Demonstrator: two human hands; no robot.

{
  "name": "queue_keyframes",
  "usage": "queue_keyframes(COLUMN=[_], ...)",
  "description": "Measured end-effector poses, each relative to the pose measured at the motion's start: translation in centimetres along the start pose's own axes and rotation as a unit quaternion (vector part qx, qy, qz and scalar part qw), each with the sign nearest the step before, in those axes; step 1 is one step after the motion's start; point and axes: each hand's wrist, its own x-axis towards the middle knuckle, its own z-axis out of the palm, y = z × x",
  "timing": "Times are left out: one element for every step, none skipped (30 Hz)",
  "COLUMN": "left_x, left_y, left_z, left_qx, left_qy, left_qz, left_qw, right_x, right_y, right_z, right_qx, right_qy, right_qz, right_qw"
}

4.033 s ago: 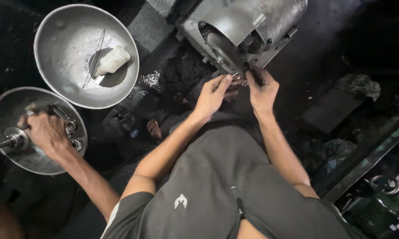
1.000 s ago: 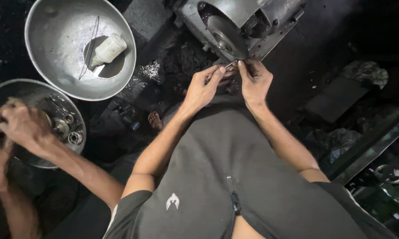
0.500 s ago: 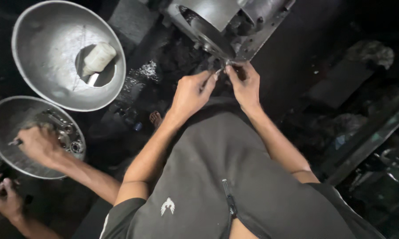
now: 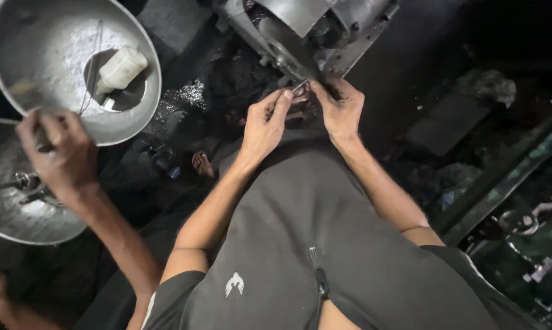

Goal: The person grinds small metal parts against a bench grinder wheel, repeatedly adjusting their grip and rotating the pieces. They then walk to a workbench, place a part into a metal housing, and dip a tool into a small container.

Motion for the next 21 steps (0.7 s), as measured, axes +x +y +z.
queue_keyframes(left_x=[-0.2,-0.3,-0.6,-0.7,-0.8,-0.8,-0.8,-0.9,-0.9,-0.9,-1.0,-1.0,-0.9,-1.0,-1.2,-1.2,-1.2,-1.2,-1.2,-1.2,-1.1], left_y=[0.3,0.4,0.7,0.9,1.0,1.2,1.3,1.3,1.4,1.5,1.5,1.6,1.8,1.9,2.0,2.2,2.4,2.5,2.7,2.8,2.9], left_z=[-0.1,-0.2,-0.2,-0.3,-0.3,-0.3,-0.2,-0.1,0.0,0.1,0.2,0.2,0.1,0.1,0.1,0.0,0.0,0.0,0.0,-0.1,-0.2], left_qx=[0.028,0.057,0.086,0.110,0.134,0.157,0.165,0.173,0.181,0.158,0.136,0.115,0.150,0.184,0.217,0.227,0.237,0.246,0.244,0.241,0.239], left_qy=[0.001,0.003,0.006,0.013,0.019,0.022,0.024,0.024,0.022,0.017,0.010,0.003,0.009,0.014,0.018,0.020,0.021,0.022,0.019,0.017,0.017], left_qz=[0.010,0.019,0.025,0.025,0.026,0.026,0.025,0.023,0.021,0.037,0.053,0.069,0.066,0.059,0.052,0.067,0.083,0.100,0.106,0.114,0.122], left_qw=[1.000,0.998,0.996,0.993,0.990,0.987,0.986,0.984,0.983,0.987,0.989,0.991,0.987,0.981,0.975,0.971,0.968,0.964,0.964,0.964,0.963], right_x=[-0.2,-0.3,-0.5,-0.5,-0.6,-0.6,-0.7,-0.7,-0.8,-0.8,-0.8,-0.8,-0.8,-0.9,-1.0,-0.9,-0.9,-0.8,-0.8,-0.7,-0.6], right_y=[0.2,0.4,0.5,0.7,0.8,0.8,0.9,0.9,0.9,0.9,0.9,0.8,0.8,0.7,0.7,0.6,0.6,0.5,0.5,0.5,0.6], right_z=[0.2,0.3,0.4,0.3,0.3,0.2,0.1,0.1,0.0,0.0,0.0,-0.1,-0.1,-0.1,-0.1,-0.1,-0.1,-0.1,-0.1,0.0,0.0], right_qx=[0.016,0.032,0.030,0.027,0.024,0.037,0.049,0.060,0.061,0.064,0.069,0.063,0.058,0.052,0.044,0.037,0.031,0.022,0.013,0.004,0.004], right_qy=[-0.001,-0.001,-0.006,-0.010,-0.013,-0.015,-0.016,-0.016,-0.015,-0.014,-0.013,-0.015,-0.016,-0.017,-0.021,-0.025,-0.029,-0.029,-0.029,-0.030,-0.031], right_qz=[-0.005,-0.008,-0.012,-0.018,-0.024,-0.028,-0.032,-0.034,-0.032,-0.032,-0.032,-0.040,-0.045,-0.047,-0.046,-0.047,-0.049,-0.044,-0.039,-0.034,-0.038], right_qw=[1.000,0.999,0.999,0.999,0.999,0.999,0.998,0.998,0.997,0.997,0.997,0.997,0.997,0.997,0.998,0.998,0.998,0.998,0.999,0.999,0.999])
